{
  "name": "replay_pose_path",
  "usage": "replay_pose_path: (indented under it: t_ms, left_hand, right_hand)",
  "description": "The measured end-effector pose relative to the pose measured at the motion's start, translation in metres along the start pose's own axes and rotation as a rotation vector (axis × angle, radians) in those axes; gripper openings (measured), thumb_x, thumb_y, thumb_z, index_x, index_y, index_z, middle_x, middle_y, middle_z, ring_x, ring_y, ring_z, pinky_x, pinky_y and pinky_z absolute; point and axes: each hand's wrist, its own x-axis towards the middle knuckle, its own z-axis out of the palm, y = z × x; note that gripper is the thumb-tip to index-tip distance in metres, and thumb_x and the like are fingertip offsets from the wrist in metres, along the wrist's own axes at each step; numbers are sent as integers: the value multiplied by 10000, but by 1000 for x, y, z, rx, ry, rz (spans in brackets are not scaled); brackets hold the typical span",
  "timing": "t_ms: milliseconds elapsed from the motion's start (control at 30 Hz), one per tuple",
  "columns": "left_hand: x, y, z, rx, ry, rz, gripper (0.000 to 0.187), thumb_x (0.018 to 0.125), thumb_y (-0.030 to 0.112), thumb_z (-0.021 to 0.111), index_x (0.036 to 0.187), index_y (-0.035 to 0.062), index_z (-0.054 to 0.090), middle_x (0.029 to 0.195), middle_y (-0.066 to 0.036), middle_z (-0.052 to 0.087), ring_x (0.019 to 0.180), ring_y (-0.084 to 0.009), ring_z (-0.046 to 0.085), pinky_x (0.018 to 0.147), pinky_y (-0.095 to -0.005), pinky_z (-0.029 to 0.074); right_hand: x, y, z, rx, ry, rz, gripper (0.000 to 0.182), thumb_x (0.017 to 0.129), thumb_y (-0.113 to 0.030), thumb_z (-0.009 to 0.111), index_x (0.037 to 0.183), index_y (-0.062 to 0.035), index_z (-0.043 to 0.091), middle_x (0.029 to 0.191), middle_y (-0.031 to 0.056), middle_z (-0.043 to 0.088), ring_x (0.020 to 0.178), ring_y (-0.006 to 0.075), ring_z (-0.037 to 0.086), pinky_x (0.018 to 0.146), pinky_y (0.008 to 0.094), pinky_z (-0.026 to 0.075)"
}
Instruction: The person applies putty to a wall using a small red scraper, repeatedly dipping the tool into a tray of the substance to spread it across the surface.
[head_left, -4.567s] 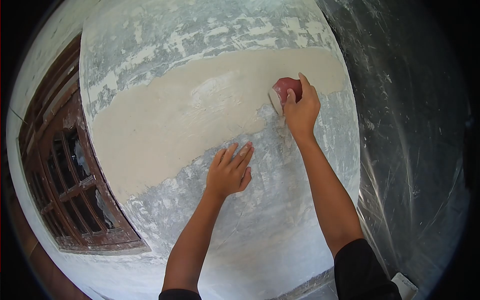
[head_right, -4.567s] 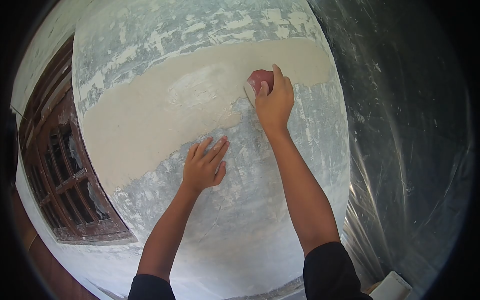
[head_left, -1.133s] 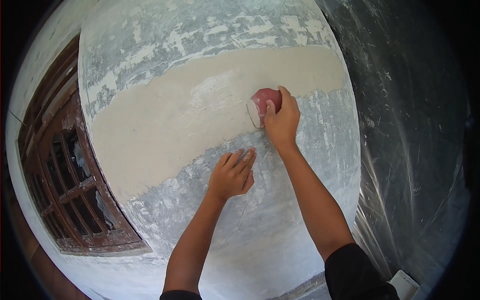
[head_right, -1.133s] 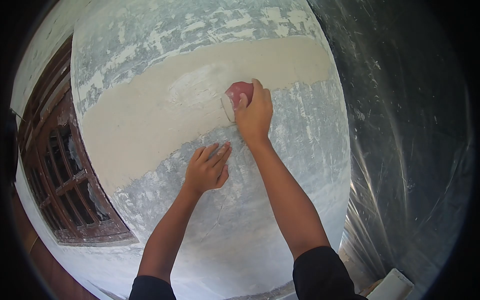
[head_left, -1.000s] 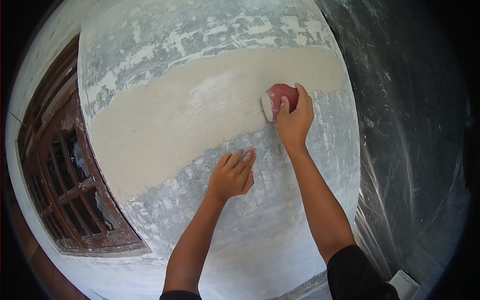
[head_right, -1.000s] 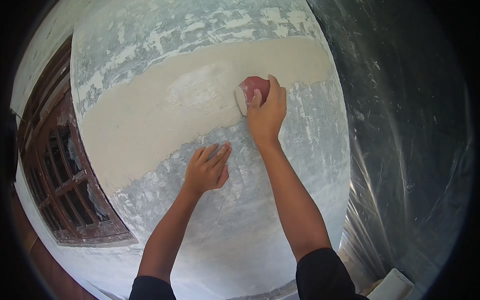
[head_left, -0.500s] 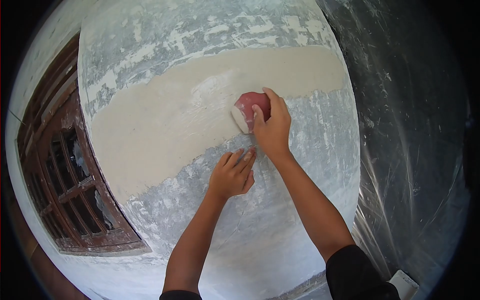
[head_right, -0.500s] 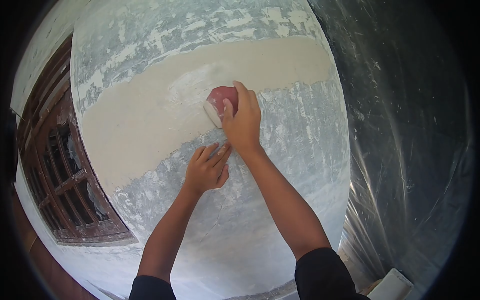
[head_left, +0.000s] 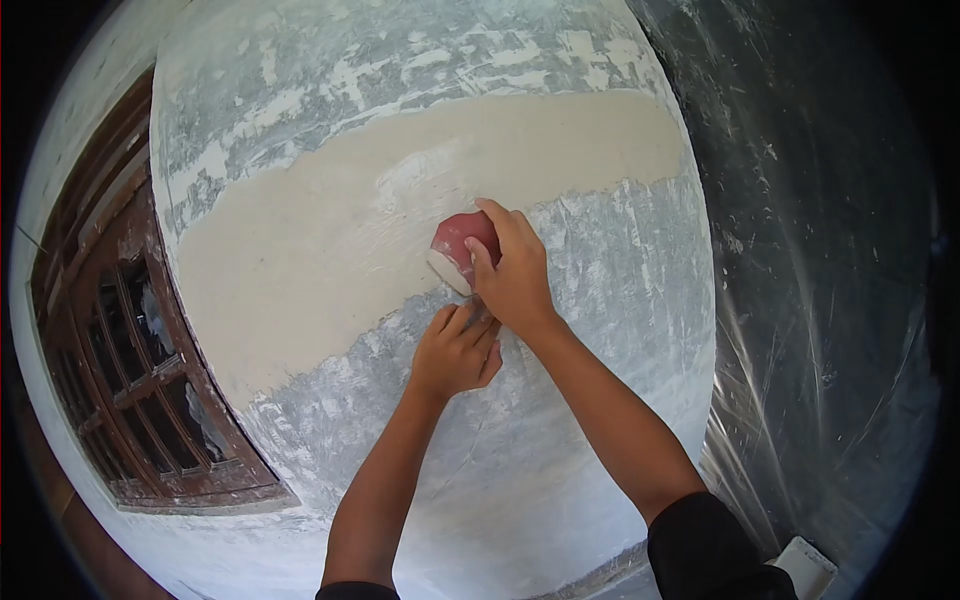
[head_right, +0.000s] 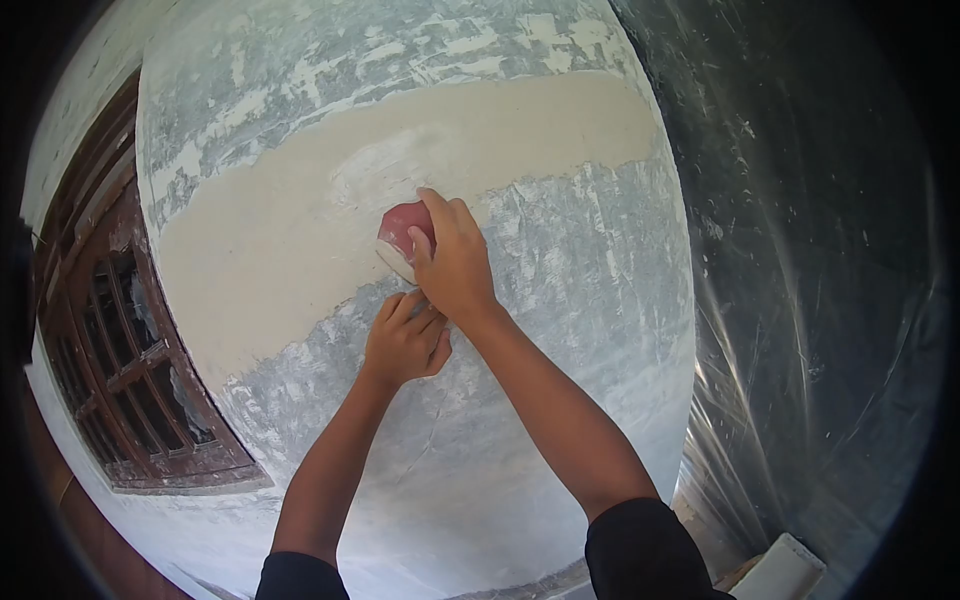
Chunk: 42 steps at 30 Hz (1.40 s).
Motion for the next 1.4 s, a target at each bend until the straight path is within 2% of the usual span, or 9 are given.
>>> replay_pose_path:
  t_ms: [267, 467, 667, 900, 967, 1167, 1233, 1333, 1400]
  left_hand:
    - [4, 3, -1, 42, 26, 12, 437, 814, 207, 598, 1198, 25, 699, 1245, -67, 681, 1094, -240, 608, 920, -362, 471]
    - [5, 2, -3, 37, 20, 9, 432, 815, 199, 591, 1196, 29, 701, 1250, -65, 680, 1095, -239, 608, 911, -361, 475]
    - [4, 3, 2, 41, 39, 4, 423, 807, 192, 596, 1183, 32, 706, 1257, -63, 679, 1090, -241, 610, 905, -361, 477]
    - [3, 3, 1, 2, 36, -10, 433, 783, 160, 610, 1189, 39, 699, 1280, -60, 673, 1074, -265, 615, 881, -396, 475]
    - [3, 3, 1, 3, 48, -8, 432, 783, 161, 610, 1188, 40, 699, 1281, -58, 673, 1075, -263, 614, 882, -396, 475]
    - [5, 4, -3, 45, 21, 0, 420, 800, 185, 599, 1177, 37, 710, 1258, -56, 681, 1085, -239, 612, 894, -353, 478]
    - [4, 3, -2, 38, 28, 1, 421, 799, 186, 599, 1177, 37, 710, 1254, -58, 682, 1086, -238, 612, 893, -354, 478]
    - [2, 3, 3, 3, 48, -11, 422, 779, 151, 608, 1174, 41, 705, 1277, -53, 675, 1071, -258, 613, 878, -386, 477]
    - [3, 3, 2, 4, 46, -12, 423, 778, 151, 609, 1175, 41, 705, 1276, -55, 676, 1071, -259, 614, 878, -387, 476]
  right_hand:
    - [16, 54, -70, -360, 490, 101, 436, 857, -37, 686, 1267, 32, 554, 1055, 236, 596, 996, 417, 610, 869, 451, 497]
    - [13, 32, -28, -95, -48, -26, 442, 847, -30, 710, 1271, -22, 585, 1094, 190, 650, 1008, 351, 644, 882, 401, 517]
    - [30, 68, -83, -304, 391, -13, 439, 832, -27, 712, 1250, 5, 585, 1038, 218, 623, 957, 397, 627, 848, 430, 510]
    - [23, 57, -59, -128, -35, 70, 426, 858, -27, 700, 1269, 4, 593, 1138, 212, 659, 1060, 349, 649, 930, 386, 512]
    - [27, 89, -75, -299, 402, 51, 445, 836, -15, 703, 1264, 1, 582, 1063, 211, 632, 981, 378, 640, 867, 416, 512]
    - [15, 39, -47, -98, 13, 2, 430, 847, -35, 699, 1260, -5, 585, 1079, 221, 625, 1023, 374, 628, 907, 428, 493]
    - [24, 57, -53, -129, 21, 40, 423, 844, -28, 699, 1251, 6, 589, 1076, 220, 630, 1013, 377, 630, 899, 436, 495]
    - [33, 75, -76, -266, 497, 113, 423, 845, -15, 693, 1252, 32, 585, 1075, 218, 633, 996, 386, 623, 885, 436, 497]
    - [30, 65, -62, -221, 434, 57, 428, 844, -14, 693, 1256, 26, 584, 1070, 217, 631, 992, 386, 625, 881, 437, 499]
